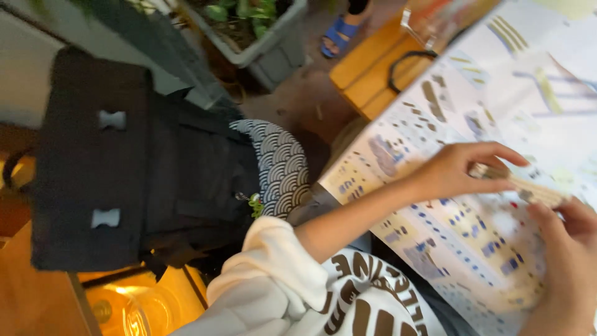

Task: Assembling a LEGO model by following a printed instruction manual, involving searching for, grasping, and connecting small plastic bricks.

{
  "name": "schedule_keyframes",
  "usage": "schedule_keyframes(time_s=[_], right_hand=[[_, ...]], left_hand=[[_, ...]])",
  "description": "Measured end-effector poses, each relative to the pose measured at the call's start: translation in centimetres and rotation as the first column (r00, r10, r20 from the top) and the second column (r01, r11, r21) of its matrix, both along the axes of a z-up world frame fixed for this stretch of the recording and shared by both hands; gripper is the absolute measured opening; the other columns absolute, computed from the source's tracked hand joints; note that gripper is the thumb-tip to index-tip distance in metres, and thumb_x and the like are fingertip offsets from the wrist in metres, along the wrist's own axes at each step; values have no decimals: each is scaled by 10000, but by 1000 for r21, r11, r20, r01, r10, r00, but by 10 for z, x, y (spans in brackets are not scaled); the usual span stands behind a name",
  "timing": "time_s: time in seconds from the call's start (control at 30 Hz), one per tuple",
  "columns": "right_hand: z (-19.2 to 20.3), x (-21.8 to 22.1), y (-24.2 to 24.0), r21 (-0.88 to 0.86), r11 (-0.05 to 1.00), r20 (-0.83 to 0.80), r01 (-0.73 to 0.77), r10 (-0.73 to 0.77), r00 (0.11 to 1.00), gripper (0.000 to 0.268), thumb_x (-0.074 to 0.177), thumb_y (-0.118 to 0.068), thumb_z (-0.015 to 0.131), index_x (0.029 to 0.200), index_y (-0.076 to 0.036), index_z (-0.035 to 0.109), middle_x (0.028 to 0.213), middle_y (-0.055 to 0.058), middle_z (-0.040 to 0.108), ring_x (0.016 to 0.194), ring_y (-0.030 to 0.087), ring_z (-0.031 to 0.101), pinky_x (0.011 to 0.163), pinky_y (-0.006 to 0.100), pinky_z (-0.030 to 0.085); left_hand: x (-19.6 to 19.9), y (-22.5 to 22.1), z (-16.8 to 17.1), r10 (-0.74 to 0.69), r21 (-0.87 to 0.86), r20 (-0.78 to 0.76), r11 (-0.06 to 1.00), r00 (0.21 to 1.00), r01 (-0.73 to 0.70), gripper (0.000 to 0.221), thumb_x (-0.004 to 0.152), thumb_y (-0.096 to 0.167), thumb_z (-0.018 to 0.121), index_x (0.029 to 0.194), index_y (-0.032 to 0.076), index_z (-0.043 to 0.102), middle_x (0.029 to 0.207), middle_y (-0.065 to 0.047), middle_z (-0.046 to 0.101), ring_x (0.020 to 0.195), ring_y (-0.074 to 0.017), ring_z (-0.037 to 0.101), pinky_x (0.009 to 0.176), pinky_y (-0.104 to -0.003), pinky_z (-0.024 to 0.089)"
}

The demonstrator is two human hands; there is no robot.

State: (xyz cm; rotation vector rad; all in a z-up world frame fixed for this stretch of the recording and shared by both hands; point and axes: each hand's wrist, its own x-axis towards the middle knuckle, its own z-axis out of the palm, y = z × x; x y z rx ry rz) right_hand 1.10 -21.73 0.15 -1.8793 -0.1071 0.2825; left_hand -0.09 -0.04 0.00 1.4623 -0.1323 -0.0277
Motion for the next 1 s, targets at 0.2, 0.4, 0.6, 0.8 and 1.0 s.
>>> schedule_keyframes(time_s=[0.2, 0.4, 0.6, 0.8, 1.0], right_hand=[[-16, 1, -4, -164, 986, 41, 9, -3, 999, 237, 1036, -125, 568, 1267, -74, 560, 1275, 72, 606, 1148, 180, 571, 968, 304, 428], [-22, 12, -10, -135, 989, 123, 58, -41, 992, 201, 934, -119, 618, 1127, -117, 676, 1051, -62, 625, 948, 14, 514, 784, 185, 427], [-14, 0, -11, -57, 986, 127, 155, -147, 981, 167, 878, -31, 580, 987, -84, 696, 875, -58, 610, 820, 2, 493, 638, 175, 394], [45, -17, 0, -12, 997, -117, -75, 73, 990, 67, 871, -61, 667, 894, -9, 703, 744, 5, 555, 604, 72, 379, 478, 206, 284], [49, -10, 6, -176, 980, -89, -89, 74, 993, 34, 850, -108, 697, 856, -78, 713, 736, -9, 592, 555, 79, 367, 485, 222, 298]], left_hand=[[9, 0, -34, -64, -81, 174, 994, 983, 79, 361, 895, 321, 798, 1236, 342, 680, 1309, 140, 682, 1144, -106, 736, 1097, -328, 575], [10, 8, -7, -83, 93, 2, 992, 997, 83, 375, 861, 251, 753, 1216, 223, 636, 1005, 1, 779, 556, -39, 425, 505, -187, 398], [-5, 24, 15, -86, 151, 29, 985, 996, 81, 314, 879, 168, 711, 1181, 169, 623, 1141, -35, 701, 1041, -188, 708, 948, -340, 632], [-15, 39, 38, -160, 148, -147, 972, 976, 182, 329, 845, 168, 739, 1149, 234, 631, 1094, -32, 725, 1000, -168, 716, 820, -280, 648], [-17, 38, 39, -111, 223, -148, 964, 983, 142, 297, 844, 147, 747, 1126, 174, 658, 1081, -18, 717, 1043, -147, 704, 933, -245, 574]])
